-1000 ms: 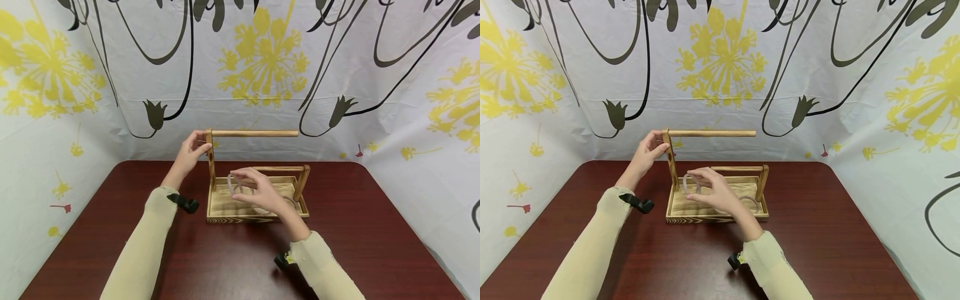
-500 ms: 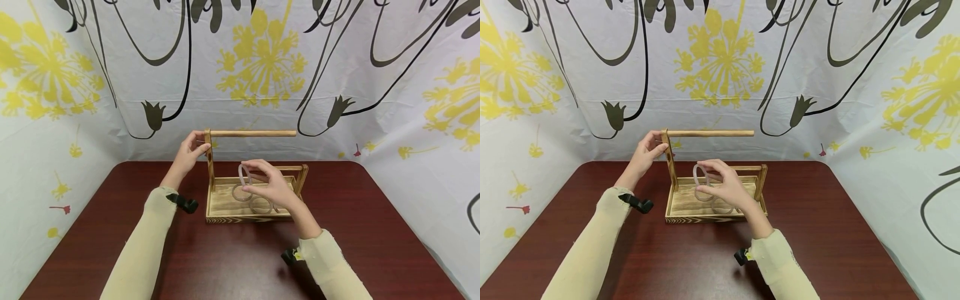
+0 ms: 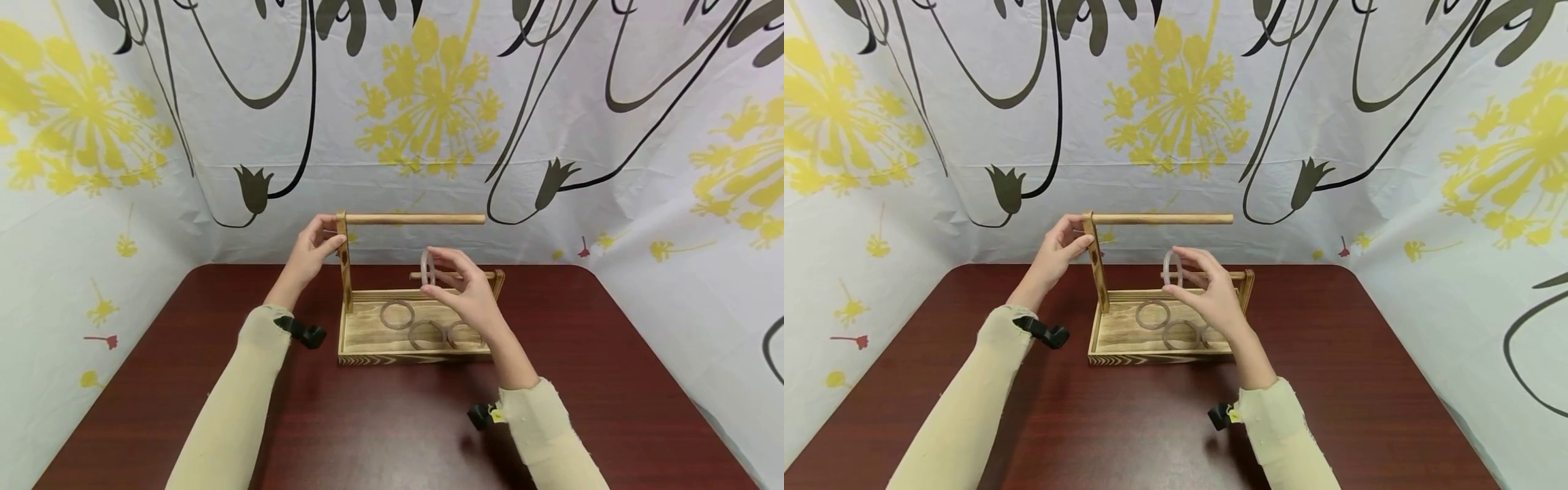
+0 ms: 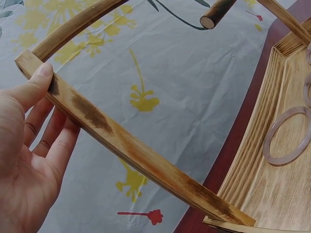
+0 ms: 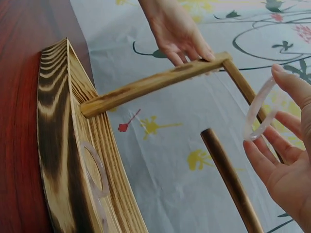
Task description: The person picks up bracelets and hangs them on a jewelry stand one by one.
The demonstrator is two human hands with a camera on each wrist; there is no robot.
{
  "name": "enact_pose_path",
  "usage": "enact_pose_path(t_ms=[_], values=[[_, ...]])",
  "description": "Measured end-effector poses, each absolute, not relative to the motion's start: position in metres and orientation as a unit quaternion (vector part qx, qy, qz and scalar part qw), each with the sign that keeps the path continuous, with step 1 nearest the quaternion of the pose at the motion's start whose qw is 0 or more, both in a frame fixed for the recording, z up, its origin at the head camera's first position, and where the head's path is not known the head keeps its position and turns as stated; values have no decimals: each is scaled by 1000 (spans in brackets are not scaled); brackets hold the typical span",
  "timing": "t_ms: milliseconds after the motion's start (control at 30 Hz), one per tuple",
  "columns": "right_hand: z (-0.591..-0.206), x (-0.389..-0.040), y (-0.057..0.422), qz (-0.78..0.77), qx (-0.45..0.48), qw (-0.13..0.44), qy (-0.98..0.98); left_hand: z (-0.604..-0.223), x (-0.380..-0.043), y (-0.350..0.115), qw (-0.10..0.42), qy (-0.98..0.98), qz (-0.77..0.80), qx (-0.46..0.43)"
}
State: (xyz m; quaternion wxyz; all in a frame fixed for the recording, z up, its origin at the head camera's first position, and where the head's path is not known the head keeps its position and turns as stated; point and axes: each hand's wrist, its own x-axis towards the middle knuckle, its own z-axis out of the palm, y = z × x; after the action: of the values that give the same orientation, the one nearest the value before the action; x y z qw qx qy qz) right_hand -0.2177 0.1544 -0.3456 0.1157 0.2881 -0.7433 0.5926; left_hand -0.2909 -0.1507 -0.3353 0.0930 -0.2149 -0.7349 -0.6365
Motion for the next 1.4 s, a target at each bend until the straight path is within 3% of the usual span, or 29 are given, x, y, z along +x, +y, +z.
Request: enact_pose_path(t_ms=[433,1400], values=[[-345,-229,174,614,205,193,-738,-337,-292,-151,92,-734,-638,-216],[-337,-250,197,659,116,282,-687,-336,-289,-150,90,-739,-634,-211]])
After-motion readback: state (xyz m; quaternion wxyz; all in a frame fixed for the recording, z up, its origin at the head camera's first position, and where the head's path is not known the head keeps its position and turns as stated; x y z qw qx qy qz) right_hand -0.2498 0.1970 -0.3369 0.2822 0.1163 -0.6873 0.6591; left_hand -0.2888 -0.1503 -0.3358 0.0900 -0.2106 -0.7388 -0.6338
